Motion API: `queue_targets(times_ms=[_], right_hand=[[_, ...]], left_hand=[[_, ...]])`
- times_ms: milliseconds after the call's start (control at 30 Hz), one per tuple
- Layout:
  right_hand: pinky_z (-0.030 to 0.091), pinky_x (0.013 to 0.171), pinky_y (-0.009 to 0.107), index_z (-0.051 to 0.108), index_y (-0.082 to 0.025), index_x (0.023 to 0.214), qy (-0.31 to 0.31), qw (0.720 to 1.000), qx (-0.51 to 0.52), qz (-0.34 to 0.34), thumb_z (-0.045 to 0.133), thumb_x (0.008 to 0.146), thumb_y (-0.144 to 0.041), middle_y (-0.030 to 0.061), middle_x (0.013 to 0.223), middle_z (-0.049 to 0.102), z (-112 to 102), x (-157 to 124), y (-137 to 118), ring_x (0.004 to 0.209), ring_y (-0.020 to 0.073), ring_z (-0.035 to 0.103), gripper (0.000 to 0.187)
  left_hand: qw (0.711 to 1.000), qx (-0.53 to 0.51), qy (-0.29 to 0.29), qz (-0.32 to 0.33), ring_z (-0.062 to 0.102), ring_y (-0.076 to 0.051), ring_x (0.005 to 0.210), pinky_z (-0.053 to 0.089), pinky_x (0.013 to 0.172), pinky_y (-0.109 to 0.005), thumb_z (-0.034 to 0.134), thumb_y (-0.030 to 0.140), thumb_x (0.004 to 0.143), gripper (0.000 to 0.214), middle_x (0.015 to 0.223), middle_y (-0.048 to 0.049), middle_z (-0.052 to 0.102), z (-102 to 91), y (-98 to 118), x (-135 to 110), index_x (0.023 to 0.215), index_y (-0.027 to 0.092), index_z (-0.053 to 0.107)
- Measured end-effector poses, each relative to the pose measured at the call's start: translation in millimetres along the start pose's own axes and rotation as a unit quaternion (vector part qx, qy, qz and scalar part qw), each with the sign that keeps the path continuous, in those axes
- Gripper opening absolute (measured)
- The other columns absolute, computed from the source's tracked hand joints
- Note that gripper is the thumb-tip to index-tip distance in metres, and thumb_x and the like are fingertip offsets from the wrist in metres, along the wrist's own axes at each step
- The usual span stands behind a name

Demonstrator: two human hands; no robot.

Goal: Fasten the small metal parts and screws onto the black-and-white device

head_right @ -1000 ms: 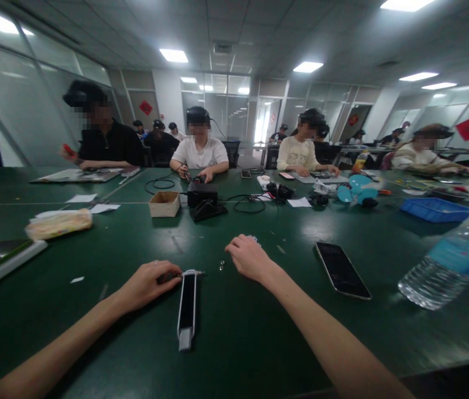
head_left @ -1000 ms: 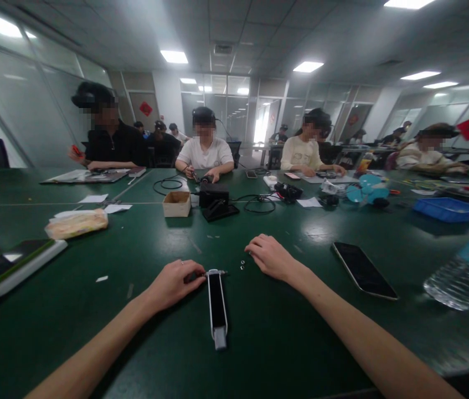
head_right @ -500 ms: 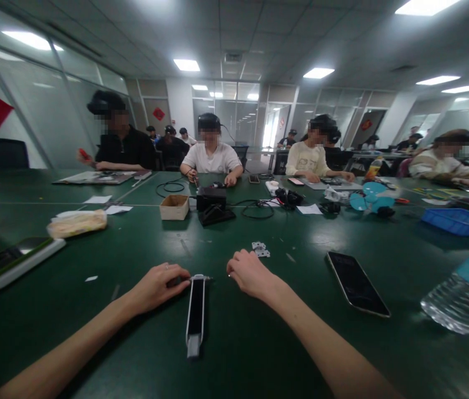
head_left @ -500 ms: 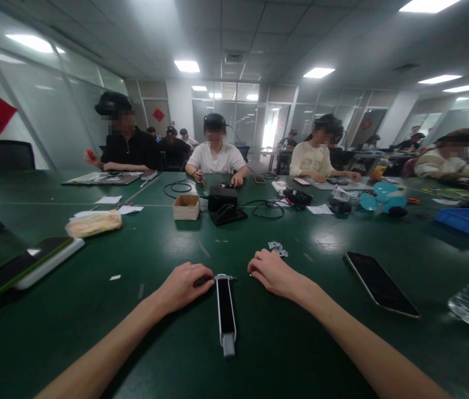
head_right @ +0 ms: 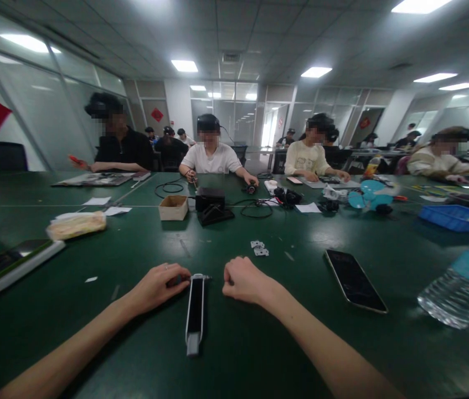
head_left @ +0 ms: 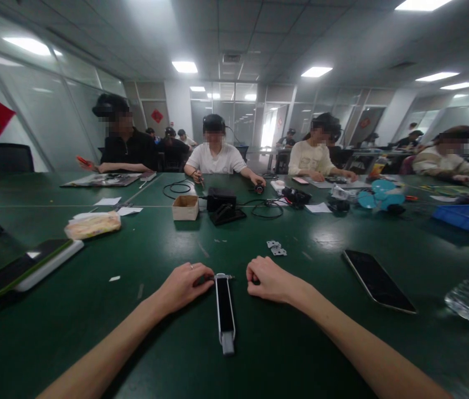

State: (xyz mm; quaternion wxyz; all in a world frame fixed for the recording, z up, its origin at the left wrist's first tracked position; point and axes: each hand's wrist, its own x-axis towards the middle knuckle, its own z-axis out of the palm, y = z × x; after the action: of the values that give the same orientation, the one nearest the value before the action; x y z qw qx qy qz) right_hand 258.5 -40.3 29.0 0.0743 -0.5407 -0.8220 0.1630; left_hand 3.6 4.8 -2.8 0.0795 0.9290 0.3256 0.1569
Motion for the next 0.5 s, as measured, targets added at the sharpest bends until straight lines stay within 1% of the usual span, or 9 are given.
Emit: queue_targets(times_ms=[100, 233, 367, 500], right_hand=[[0.042, 0.072, 0.03, 0.062, -0.015, 0.082, 0.039, 0.998, -0.011, -0.053, 0.058, 0.083, -0.016, 0.0055, 0.084, 0.062, 10, 3, 1, 0.08, 0.0188, 0.055, 0.004], [0.044, 0.073, 0.031, 0.062, -0.013, 0.085, 0.109, 0.986, -0.029, -0.118, 0.056, 0.084, -0.009, 0.0069, 0.085, 0.063, 25, 7, 3, 0.081, 0.0184, 0.055, 0.008], [0.046, 0.071, 0.029, 0.062, -0.013, 0.089, 0.176, 0.97, -0.013, -0.17, 0.057, 0.083, -0.006, 0.0073, 0.086, 0.064, 35, 9, 1, 0.08, 0.0177, 0.055, 0.011], [0.046, 0.069, 0.03, 0.062, -0.012, 0.091, 0.24, 0.947, -0.01, -0.215, 0.057, 0.082, -0.006, 0.0073, 0.084, 0.064, 42, 11, -2, 0.077, 0.0179, 0.054, 0.013]], left_hand=[[1.0, 0.004, 0.001, 0.001, 0.06, -0.013, 0.073, 0.042, 0.07, -0.026, 0.055, 0.023, 0.091, 0.014, 0.087, 0.0005, 0.066, 0.7, 0, 0, 0.103, 0.02, 0.062], [1.0, 0.003, 0.005, -0.001, 0.06, -0.014, 0.074, 0.042, 0.069, -0.025, 0.057, 0.024, 0.09, 0.015, 0.087, 0.0007, 0.066, 2.5, -1, 0, 0.103, 0.02, 0.062], [1.0, 0.002, 0.014, 0.006, 0.06, -0.014, 0.075, 0.043, 0.07, -0.026, 0.057, 0.024, 0.09, 0.016, 0.088, 0.0008, 0.065, 4.4, -3, -1, 0.105, 0.02, 0.061], [1.0, -0.003, 0.022, 0.012, 0.06, -0.014, 0.073, 0.043, 0.068, -0.025, 0.058, 0.025, 0.089, 0.018, 0.088, 0.0004, 0.064, 3.9, -3, -1, 0.106, 0.02, 0.06]])
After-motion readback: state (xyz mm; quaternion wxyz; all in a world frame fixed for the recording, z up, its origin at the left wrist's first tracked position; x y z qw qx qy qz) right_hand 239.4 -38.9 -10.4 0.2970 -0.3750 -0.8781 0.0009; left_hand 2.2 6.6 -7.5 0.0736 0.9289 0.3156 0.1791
